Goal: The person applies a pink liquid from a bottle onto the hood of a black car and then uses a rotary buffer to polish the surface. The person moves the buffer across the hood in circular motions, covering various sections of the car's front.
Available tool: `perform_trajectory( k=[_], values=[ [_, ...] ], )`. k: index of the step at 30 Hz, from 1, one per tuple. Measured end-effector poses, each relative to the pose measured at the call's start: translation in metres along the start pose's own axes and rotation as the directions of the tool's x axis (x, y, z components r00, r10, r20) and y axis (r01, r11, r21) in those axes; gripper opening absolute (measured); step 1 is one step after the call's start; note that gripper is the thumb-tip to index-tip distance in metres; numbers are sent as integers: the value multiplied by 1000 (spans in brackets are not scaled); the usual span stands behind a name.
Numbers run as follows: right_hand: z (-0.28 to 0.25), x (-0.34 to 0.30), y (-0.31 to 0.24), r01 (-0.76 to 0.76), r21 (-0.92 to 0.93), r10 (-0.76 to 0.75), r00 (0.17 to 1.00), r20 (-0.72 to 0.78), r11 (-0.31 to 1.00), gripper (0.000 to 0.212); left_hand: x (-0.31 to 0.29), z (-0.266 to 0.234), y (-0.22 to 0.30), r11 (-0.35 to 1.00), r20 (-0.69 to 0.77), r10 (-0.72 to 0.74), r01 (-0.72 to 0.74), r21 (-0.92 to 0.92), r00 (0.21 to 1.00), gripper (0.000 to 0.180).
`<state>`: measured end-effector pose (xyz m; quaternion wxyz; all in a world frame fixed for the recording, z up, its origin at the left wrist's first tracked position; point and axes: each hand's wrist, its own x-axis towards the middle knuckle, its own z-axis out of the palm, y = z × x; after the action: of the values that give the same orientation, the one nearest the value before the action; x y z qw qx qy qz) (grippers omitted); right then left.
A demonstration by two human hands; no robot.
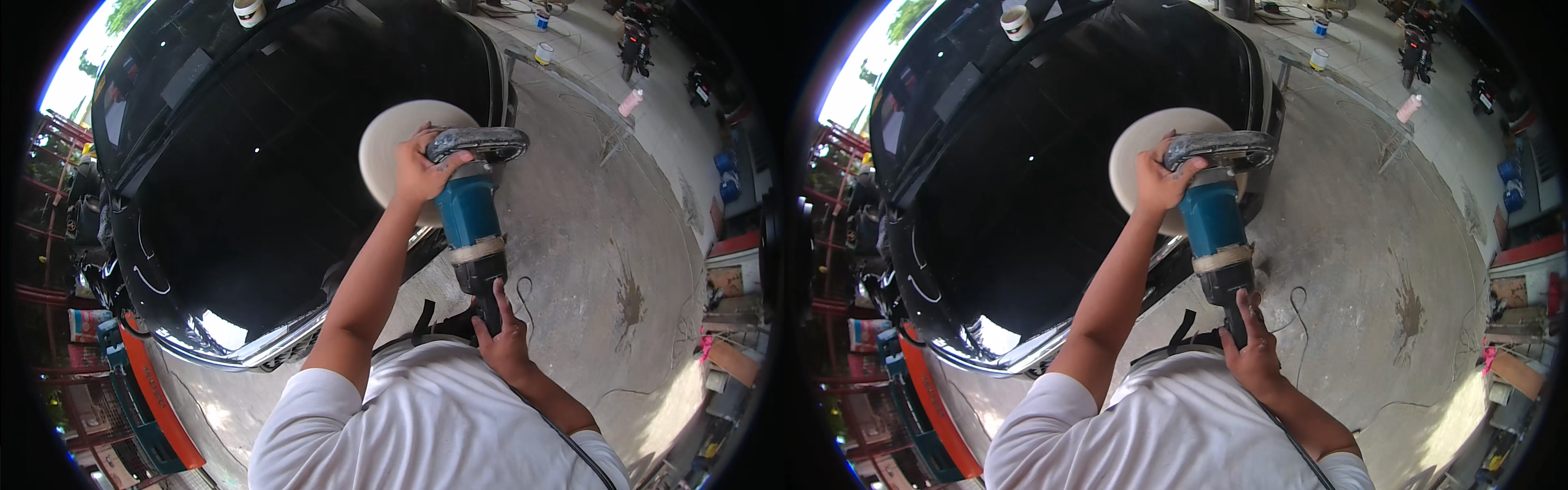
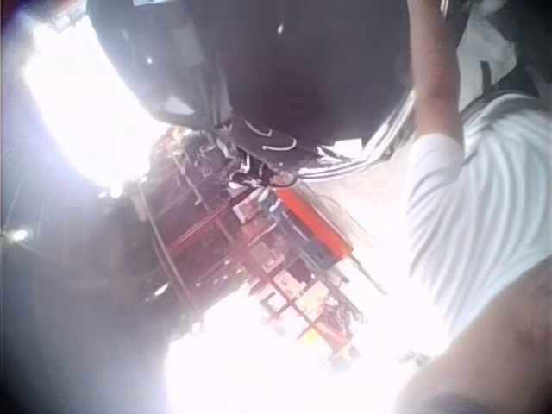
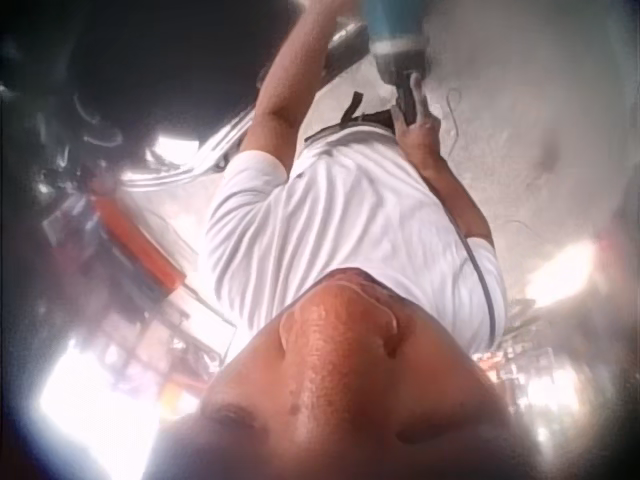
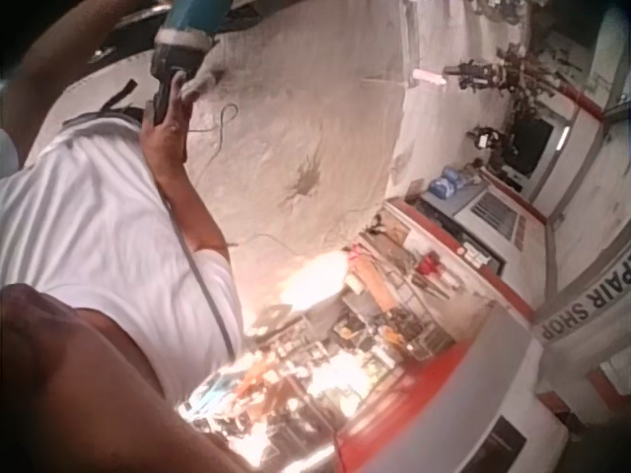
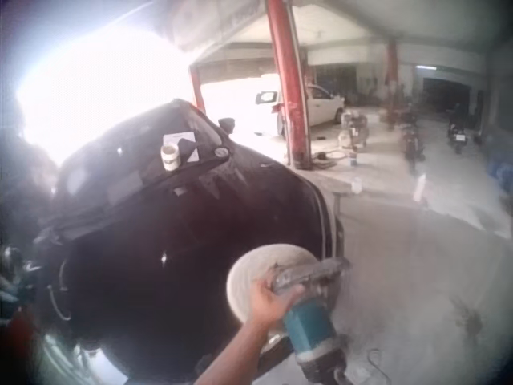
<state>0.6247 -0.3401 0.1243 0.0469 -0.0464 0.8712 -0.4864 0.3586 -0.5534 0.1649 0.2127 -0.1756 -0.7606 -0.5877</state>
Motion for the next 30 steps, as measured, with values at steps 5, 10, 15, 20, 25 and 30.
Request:
perform_trajectory(
  k=[5,10,15,20,25,30],
  values=[
    [71,-73,-41,286,-100,-283,958,46,953,86,-109,-110,17,995,-191,100,-98,21,976,60],
    [119,-107,-71,348,9,-324,863,388,938,83,-248,-259,36,986,-469,20,61,156,883,72],
    [167,-97,-84,598,14,-473,620,626,801,90,-392,-359,56,951,-716,77,165,262,694,80],
    [166,-89,-74,378,36,-272,593,758,925,108,-483,-340,71,960,-834,147,128,250,531,89],
    [100,-70,-5,340,-109,-170,691,703,934,92,-410,-223,84,827,-642,218,210,521,735,101],
    [-3,-42,89,194,-117,-112,863,493,974,59,-275,-83,76,901,-419,191,11,434,888,46]
  ],
)
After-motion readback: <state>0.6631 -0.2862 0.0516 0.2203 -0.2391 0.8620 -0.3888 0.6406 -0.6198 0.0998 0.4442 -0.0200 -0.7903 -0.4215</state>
